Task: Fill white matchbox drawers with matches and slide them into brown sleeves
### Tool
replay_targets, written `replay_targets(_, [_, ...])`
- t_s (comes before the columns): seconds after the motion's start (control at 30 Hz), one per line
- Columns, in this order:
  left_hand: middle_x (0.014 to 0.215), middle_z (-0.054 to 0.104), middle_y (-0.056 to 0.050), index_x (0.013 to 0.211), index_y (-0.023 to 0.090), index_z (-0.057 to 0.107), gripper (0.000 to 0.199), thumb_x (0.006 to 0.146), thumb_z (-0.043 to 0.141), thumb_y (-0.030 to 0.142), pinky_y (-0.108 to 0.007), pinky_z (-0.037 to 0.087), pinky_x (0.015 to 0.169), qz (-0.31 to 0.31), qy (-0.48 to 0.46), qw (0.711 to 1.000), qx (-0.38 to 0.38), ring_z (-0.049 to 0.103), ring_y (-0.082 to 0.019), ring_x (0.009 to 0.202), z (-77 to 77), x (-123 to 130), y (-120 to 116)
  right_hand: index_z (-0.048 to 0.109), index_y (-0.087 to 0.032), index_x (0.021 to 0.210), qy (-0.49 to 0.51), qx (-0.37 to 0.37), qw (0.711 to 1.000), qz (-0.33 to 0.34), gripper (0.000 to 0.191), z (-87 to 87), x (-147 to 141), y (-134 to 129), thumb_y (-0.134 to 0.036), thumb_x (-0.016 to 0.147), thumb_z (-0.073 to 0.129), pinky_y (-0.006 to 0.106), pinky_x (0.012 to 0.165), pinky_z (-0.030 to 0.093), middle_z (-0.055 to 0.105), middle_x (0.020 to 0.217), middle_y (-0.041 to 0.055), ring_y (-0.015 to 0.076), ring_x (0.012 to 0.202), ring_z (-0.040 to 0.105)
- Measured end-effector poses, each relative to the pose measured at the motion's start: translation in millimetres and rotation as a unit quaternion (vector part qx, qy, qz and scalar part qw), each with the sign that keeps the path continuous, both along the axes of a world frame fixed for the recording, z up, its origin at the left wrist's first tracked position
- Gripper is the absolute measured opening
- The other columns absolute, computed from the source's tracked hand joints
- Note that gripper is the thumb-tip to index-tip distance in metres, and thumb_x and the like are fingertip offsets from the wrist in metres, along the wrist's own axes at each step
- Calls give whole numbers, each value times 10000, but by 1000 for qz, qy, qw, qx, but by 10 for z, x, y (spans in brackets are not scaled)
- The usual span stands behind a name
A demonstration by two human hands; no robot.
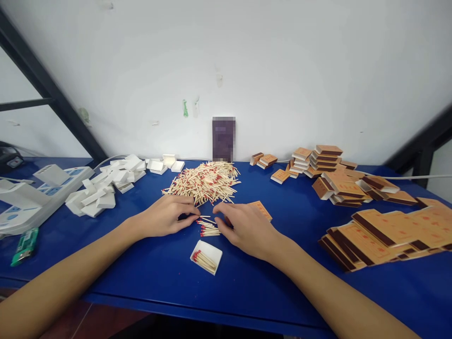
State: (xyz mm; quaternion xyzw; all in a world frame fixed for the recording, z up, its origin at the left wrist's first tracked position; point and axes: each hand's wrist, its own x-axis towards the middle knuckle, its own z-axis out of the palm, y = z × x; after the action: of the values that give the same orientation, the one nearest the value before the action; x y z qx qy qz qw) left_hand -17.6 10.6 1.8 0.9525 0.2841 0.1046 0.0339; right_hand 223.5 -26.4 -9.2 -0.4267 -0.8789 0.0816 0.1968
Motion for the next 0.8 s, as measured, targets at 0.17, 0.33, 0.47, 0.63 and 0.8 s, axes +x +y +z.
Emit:
replay_targets(0.17, [835, 684, -25, 987, 180, 703, 239, 969, 476, 253, -228, 415, 627, 3, -4, 1000, -14, 616, -128, 701, -25, 27, 11, 642, -254, 1108, -25, 7, 999, 35, 253, -17, -3, 56, -216, 984, 425, 282, 682, 398, 662, 964, 30, 171, 862, 619])
replay_targets(0.33, [811, 717, -15, 1032, 195, 684, 247, 981, 448, 246, -230, 412, 623, 6, 5, 1000, -16, 651, -138, 692, -62, 29, 16, 658, -297, 1159, -51, 2, 997, 54, 283, 36, -22, 108, -276, 1003, 423, 294, 692, 417, 604, 972, 41, 173, 834, 587])
replay_targets(0.47, [703, 688, 1, 1018, 189, 681, 253, 965, 439, 240, -232, 360, 556, 27, -15, 999, 7, 605, -123, 586, -48, 25, 10, 671, -294, 1159, -50, -12, 998, 39, 277, 75, -52, 158, -285, 997, 446, 297, 695, 426, 597, 985, 47, 179, 859, 591])
replay_targets(0.63, [676, 629, -13, 846, 161, 696, 269, 929, 456, 251, -268, 372, 636, 43, -52, 997, 45, 559, -136, 645, 30, 23, 11, 670, -276, 1177, -42, -41, 996, 66, 286, 40, -61, 227, -342, 993, 460, 317, 720, 422, 600, 981, 52, 183, 854, 581])
replay_targets(0.8, [662, 596, -19, 744, 162, 695, 288, 903, 481, 271, -321, 383, 736, 31, -47, 997, 43, 527, -153, 687, 114, 1, -9, 663, -316, 1203, -38, -47, 994, 89, 303, 65, -66, 209, -319, 1007, 432, 302, 687, 393, 585, 914, 39, 166, 791, 553])
